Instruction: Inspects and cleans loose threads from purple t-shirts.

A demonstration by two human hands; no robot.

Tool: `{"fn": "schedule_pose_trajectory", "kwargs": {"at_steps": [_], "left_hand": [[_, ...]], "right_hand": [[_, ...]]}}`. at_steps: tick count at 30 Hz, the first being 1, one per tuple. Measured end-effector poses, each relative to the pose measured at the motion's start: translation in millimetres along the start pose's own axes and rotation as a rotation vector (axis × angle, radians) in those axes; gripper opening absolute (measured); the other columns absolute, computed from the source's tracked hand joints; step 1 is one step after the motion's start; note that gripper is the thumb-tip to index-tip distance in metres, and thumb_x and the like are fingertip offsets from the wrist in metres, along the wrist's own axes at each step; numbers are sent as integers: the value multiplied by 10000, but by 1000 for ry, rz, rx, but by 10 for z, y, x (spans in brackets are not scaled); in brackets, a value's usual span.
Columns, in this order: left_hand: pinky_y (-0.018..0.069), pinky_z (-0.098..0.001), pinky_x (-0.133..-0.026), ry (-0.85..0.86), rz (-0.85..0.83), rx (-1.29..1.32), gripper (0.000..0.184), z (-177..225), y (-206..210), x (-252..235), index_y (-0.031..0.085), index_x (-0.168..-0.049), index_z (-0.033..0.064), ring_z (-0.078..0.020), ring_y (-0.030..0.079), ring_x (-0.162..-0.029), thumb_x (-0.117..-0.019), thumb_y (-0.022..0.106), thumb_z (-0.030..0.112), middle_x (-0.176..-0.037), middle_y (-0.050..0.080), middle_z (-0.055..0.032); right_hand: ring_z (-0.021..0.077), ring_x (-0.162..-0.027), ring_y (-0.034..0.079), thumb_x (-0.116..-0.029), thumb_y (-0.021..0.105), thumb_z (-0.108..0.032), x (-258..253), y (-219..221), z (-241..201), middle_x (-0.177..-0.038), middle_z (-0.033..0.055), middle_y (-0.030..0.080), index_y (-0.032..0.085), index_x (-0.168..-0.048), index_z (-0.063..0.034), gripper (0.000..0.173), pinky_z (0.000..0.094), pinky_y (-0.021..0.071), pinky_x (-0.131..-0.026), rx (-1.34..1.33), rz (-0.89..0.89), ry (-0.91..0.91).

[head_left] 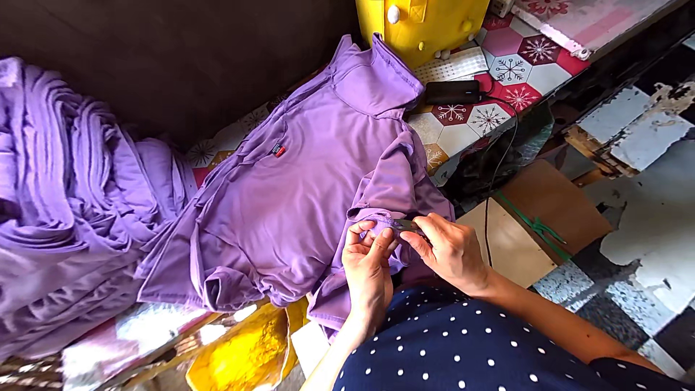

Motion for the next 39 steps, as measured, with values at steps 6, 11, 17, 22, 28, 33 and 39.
{"fn": "schedule_pose_trajectory", "kwargs": {"at_steps": [6,11,17,22,28,33,39], "left_hand": [[633,-300,-712,-28,26,25,221,-25,17,-3,536,-1058,33,-147,729,-678,-946,495,-154,-772,726,-70],[632,-289,-703,-4,41,46,228,15,23,-16,519,-1066,41,-133,717,-660,-959,468,-153,-770,717,-61],[639,-308,-717,-12,26,51,213,3,25,-23,525,-1046,39,-157,733,-684,-958,479,-150,-785,725,-78],[637,-304,-720,-14,15,60,207,1,25,-27,525,-1042,41,-152,734,-695,-960,479,-144,-789,723,-76],[640,-325,-723,26,7,43,234,10,18,-28,528,-1054,33,-166,736,-695,-936,499,-167,-793,726,-87],[639,-322,-727,47,4,11,233,6,26,-19,534,-1037,21,-159,732,-677,-921,510,-180,-770,727,-78],[623,-277,-692,119,-39,-37,359,0,-13,-33,485,-1131,50,-125,721,-690,-869,560,-184,-809,727,-54]], "right_hand": [[153,-549,597,-1044,564,-314,14,10,75,-660,85,626,696,-817,-10,402,275,454,-481,-92,44,36],[164,-544,585,-1041,551,-403,59,29,78,-679,94,626,707,-877,7,469,283,449,-474,-91,6,35],[166,-553,596,-1046,552,-377,35,49,53,-665,87,618,708,-843,-7,450,284,449,-477,-88,-3,17],[154,-565,610,-1046,557,-324,26,71,70,-671,85,638,706,-821,-16,410,279,459,-490,-149,-13,33],[161,-541,591,-1042,559,-382,-27,-2,27,-656,83,616,701,-831,-9,451,280,449,-470,-61,23,-13],[177,-516,576,-1039,553,-399,-26,28,9,-635,82,592,696,-810,-15,470,292,432,-448,14,25,-38],[126,-553,597,-1039,563,-300,-17,63,43,-658,70,636,698,-820,-13,385,261,465,-496,-203,-3,87]]}}
Point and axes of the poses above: each hand's wrist, its own x-axis away from the middle knuckle, its own y-axis out of the palm, z = x × y, the point moved 5 cm from there along -x, towards the middle knuckle
